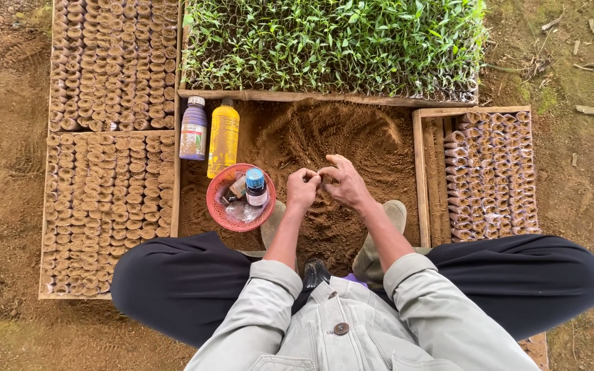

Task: Preparing soil plugs by filling small plastic sleeves with soil and arranging them in a seedling tray.

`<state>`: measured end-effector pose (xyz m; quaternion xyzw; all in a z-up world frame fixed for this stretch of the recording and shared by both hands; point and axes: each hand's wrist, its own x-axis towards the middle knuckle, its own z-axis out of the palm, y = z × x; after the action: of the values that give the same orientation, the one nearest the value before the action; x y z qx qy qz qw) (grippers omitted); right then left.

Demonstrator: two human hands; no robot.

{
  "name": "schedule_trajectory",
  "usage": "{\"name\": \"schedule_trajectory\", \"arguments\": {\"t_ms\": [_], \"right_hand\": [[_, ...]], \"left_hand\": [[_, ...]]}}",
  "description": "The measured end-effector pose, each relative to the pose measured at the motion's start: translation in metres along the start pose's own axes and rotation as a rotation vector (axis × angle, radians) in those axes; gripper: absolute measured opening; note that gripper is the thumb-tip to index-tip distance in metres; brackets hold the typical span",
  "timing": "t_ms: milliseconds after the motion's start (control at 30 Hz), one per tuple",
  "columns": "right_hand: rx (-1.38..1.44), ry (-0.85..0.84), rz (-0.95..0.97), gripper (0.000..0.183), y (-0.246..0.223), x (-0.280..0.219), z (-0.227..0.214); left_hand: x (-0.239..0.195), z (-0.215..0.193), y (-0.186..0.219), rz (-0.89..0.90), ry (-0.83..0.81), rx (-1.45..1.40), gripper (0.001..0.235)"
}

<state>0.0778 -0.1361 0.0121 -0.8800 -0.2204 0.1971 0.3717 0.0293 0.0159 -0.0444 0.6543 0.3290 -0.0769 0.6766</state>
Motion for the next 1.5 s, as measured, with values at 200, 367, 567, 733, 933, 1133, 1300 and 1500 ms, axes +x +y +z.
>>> {"name": "schedule_trajectory", "arguments": {"t_ms": [200, 367, 567, 733, 933, 1133, 1300, 1500], "right_hand": [[0.005, 0.003, -0.051, 0.010, 0.012, -0.007, -0.009], [0.084, 0.047, -0.032, 0.012, 0.008, -0.011, -0.014], [0.034, 0.064, -0.069, 0.021, -0.016, -0.010, -0.023], [-0.018, 0.032, -0.083, 0.010, -0.023, -0.010, -0.023], [0.012, 0.152, -0.094, 0.003, -0.024, -0.010, -0.021], [-0.047, 0.224, -0.140, 0.006, -0.034, -0.013, -0.023], [-0.117, 0.236, -0.177, 0.008, -0.037, -0.023, -0.014], [-0.106, 0.261, -0.132, 0.016, -0.046, -0.025, -0.005]], "left_hand": [[0.008, -0.003, -0.008, -0.089, -0.060, -0.174, 0.008], [0.000, -0.005, 0.008, -0.101, -0.092, -0.261, 0.010], [-0.014, -0.006, 0.028, -0.134, -0.152, -0.360, 0.009], [-0.018, -0.010, 0.030, -0.163, -0.178, -0.399, 0.008], [0.004, -0.009, 0.002, -0.170, -0.041, -0.527, 0.012], [-0.028, -0.001, 0.033, -0.448, -0.248, -0.743, 0.035], [0.008, 0.005, -0.014, -0.402, -0.161, -0.950, 0.013], [-0.006, 0.002, 0.006, -0.314, -0.141, -0.921, 0.015]]}}
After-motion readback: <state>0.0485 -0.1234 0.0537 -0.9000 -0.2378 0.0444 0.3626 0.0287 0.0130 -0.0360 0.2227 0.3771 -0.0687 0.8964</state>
